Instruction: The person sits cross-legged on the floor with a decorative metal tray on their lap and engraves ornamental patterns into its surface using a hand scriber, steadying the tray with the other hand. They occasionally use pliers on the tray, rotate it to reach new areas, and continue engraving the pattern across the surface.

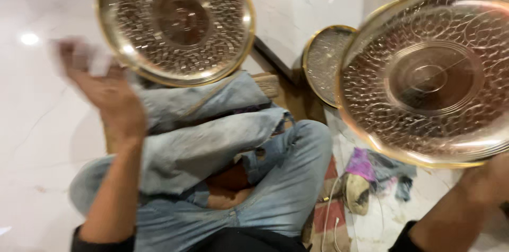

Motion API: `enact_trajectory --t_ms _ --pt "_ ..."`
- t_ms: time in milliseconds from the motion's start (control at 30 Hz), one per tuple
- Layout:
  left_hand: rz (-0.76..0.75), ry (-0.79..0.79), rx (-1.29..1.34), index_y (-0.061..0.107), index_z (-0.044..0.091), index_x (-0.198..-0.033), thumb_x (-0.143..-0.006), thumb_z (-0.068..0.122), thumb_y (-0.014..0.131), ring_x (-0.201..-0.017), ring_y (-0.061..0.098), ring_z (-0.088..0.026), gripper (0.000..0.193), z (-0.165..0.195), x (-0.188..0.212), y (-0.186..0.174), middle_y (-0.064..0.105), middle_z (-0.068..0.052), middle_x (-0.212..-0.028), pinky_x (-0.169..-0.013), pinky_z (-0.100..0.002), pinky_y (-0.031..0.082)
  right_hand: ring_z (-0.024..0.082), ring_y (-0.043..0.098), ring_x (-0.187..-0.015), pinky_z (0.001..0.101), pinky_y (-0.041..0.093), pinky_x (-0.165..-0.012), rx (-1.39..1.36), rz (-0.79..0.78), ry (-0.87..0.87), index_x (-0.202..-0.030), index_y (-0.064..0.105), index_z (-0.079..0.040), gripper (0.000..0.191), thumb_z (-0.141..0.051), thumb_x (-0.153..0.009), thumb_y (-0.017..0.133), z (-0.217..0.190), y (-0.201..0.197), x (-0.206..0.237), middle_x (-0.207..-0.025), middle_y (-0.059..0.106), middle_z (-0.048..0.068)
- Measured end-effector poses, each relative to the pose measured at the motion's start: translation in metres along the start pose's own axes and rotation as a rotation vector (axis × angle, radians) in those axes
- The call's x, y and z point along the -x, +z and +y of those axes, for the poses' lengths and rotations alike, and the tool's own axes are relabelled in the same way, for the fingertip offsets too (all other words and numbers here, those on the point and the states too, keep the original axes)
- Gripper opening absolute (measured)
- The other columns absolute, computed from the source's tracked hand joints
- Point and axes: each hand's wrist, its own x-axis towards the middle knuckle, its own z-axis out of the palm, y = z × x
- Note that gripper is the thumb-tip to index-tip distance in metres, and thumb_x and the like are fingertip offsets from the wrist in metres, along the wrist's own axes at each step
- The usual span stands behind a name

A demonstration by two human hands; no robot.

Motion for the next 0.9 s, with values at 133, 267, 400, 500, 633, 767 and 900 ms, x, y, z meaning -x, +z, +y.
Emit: enact_trajectory --t_ms 133,267,400,500,633,767,900 --pt "-0.235 -0.346 -0.043 0.051 0.001 -0.152 -0.116 0.031 0.053 -0.118 0.055 -0.029 0.047 0.034 0.025 0.015 0.061 -0.018 -0.131 -0.1 -0.039 0.049 0.018 0.067 -0.088 0.0321 0.057 -0.076 -0.52 -0.083 0.258 -0.114 0.063 -0.005 0.011 -0.007 -0.104 0.063 -0.015 0.075 0.057 -0.102 0.066 0.006" --pt "-0.343 -0.722 0.489 0.059 0.008 -0.133 -0.099 0.043 0.054 -0.101 0.068 -0.012 0.05 0.053 0.045 0.003 0.075 0.001 -0.11 -0.088 -0.03 0.055 0.012 0.064 -0.087 0.0275 0.056 -0.075 -0.732 -0.218 0.54 -0.115 0.062 -0.01 0.01 -0.01 -0.105 0.063 -0.017 0.168 0.146 -0.101 0.064 0.0" --pt "-0.169 -0.606 -0.103 0.071 0.0 -0.112 -0.101 0.038 0.062 -0.077 0.058 -0.01 0.041 0.044 0.048 -0.031 0.067 -0.002 -0.086 -0.07 -0.031 0.049 0.014 0.057 -0.073 0.0276 0.045 -0.057 -0.713 -0.415 0.661 -0.114 0.062 -0.007 0.01 -0.007 -0.105 0.067 -0.014 0.215 0.196 -0.094 0.064 0.004" --pt "-0.058 -0.619 -0.195 0.074 0.0 -0.109 -0.102 0.036 0.063 -0.068 0.052 -0.009 0.039 0.023 0.047 -0.043 0.062 0.0 -0.075 -0.062 -0.03 0.046 0.012 0.046 -0.064 0.026 0.034 -0.049 -0.483 -0.58 0.648 -0.123 0.069 -0.005 0.019 -0.012 -0.106 0.067 -0.017 0.219 0.196 -0.094 0.064 0.005" --pt "-0.027 -0.474 -0.175 0.073 -0.002 -0.109 -0.103 0.031 0.064 -0.072 0.056 -0.011 0.035 0.001 0.052 -0.043 0.066 0.001 -0.078 -0.066 -0.03 0.05 0.014 0.059 -0.096 0.0259 0.049 -0.083 -0.032 -0.693 -0.22 -0.135 0.065 0.0 0.03 -0.007 -0.106 0.067 -0.041 0.202 0.167 -0.114 0.063 0.009" --pt "-0.085 -0.343 -0.508 0.056 -0.001 -0.135 -0.104 0.04 0.069 -0.093 0.067 -0.025 0.053 0.004 0.055 -0.045 0.066 -0.013 -0.105 -0.085 -0.038 0.054 0.017 0.058 -0.078 0.0282 0.05 -0.069 0.236 -0.866 -0.159 -0.145 0.061 -0.002 0.056 -0.003 -0.091 0.071 -0.081 0.191 0.139 -0.102 0.056 0.014" --pt "-0.09 0.096 -0.772 0.02 0.011 -0.161 -0.101 0.052 0.069 -0.138 0.045 -0.035 0.088 0.02 0.059 -0.039 0.042 -0.017 -0.149 -0.118 -0.056 0.036 0.016 0.066 -0.07 0.0311 0.051 -0.055 0.236 -1.079 0.286 -0.146 0.061 -0.012 0.063 -0.008 -0.085 0.076 -0.126 0.207 0.13 -0.094 0.068 0.008"
